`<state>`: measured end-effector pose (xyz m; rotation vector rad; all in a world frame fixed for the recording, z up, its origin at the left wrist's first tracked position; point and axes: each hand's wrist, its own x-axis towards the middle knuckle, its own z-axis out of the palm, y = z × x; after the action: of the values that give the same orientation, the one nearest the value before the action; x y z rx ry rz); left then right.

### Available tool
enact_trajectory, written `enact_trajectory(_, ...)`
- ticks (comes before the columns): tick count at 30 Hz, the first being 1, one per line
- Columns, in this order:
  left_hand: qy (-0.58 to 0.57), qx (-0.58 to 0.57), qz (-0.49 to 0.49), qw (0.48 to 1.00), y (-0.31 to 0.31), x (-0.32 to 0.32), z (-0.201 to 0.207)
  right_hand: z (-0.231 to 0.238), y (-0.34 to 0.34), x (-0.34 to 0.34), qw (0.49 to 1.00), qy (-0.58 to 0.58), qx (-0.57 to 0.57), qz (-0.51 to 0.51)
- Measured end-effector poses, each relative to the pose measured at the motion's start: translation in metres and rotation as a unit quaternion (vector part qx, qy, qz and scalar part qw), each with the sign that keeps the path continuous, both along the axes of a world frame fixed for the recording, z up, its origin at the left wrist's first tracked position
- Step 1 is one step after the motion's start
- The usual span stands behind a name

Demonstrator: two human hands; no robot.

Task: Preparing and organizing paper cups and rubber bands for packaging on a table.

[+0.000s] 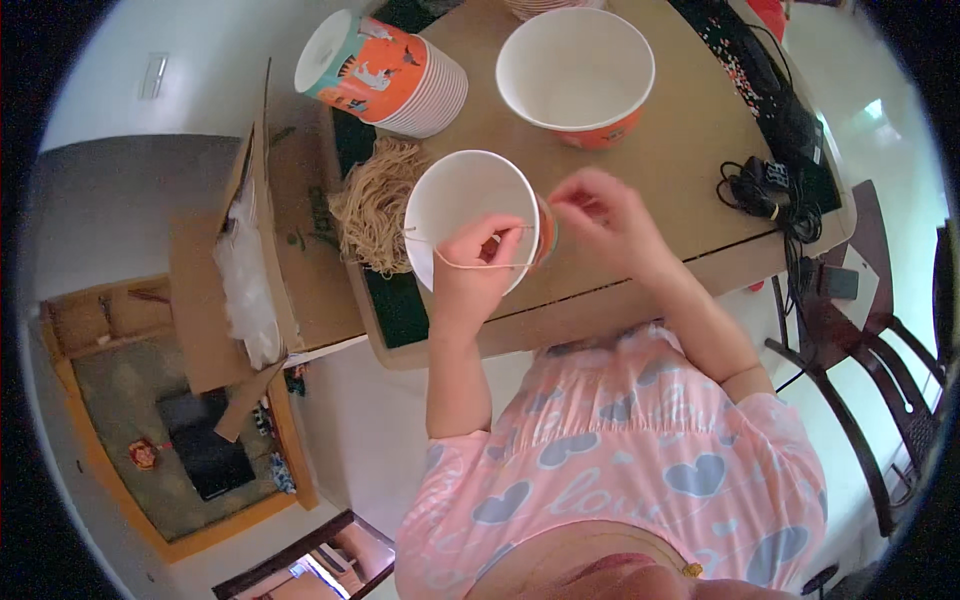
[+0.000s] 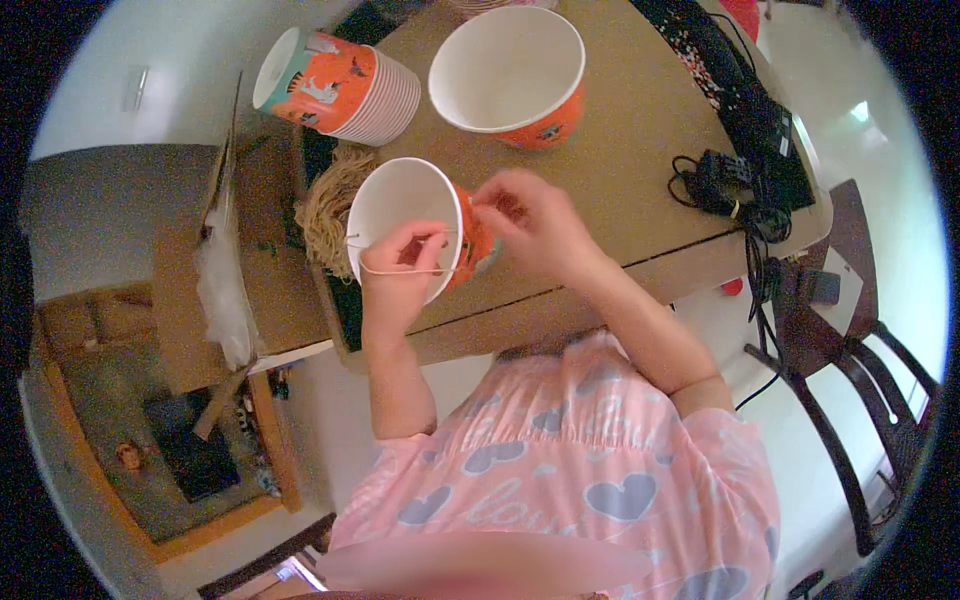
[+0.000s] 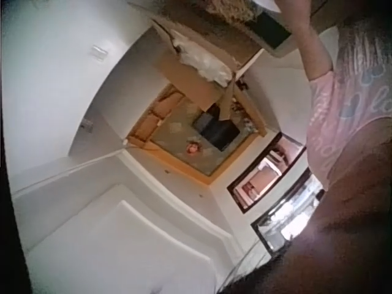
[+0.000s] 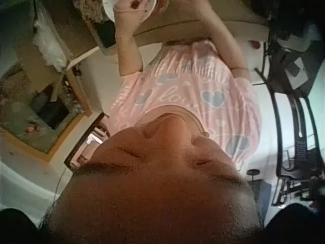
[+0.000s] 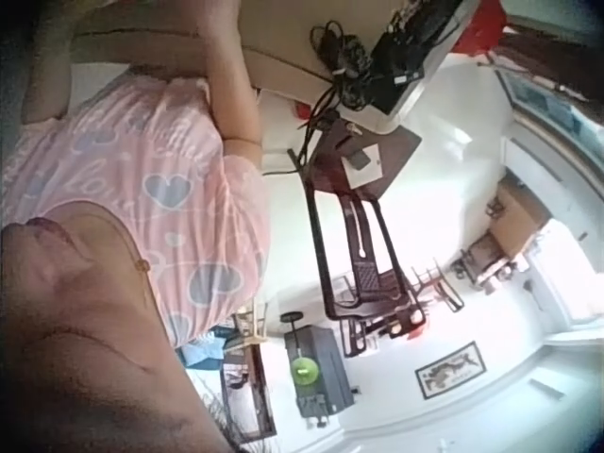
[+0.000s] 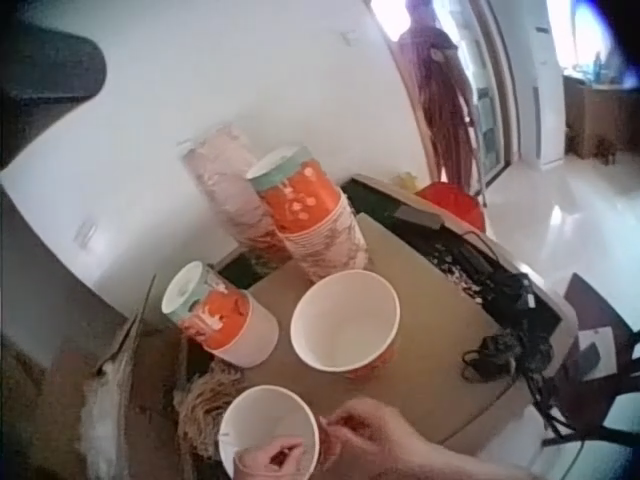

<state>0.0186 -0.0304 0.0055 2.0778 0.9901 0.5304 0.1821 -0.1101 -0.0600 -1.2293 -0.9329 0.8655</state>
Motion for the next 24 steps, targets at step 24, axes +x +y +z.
enact_trajectory(24,-0.162,-0.238,0.09,0.953,-0.002,-0.116,0.012,0.055,0.001,-0.004,0.962,-0.24,-0.067,0.114)
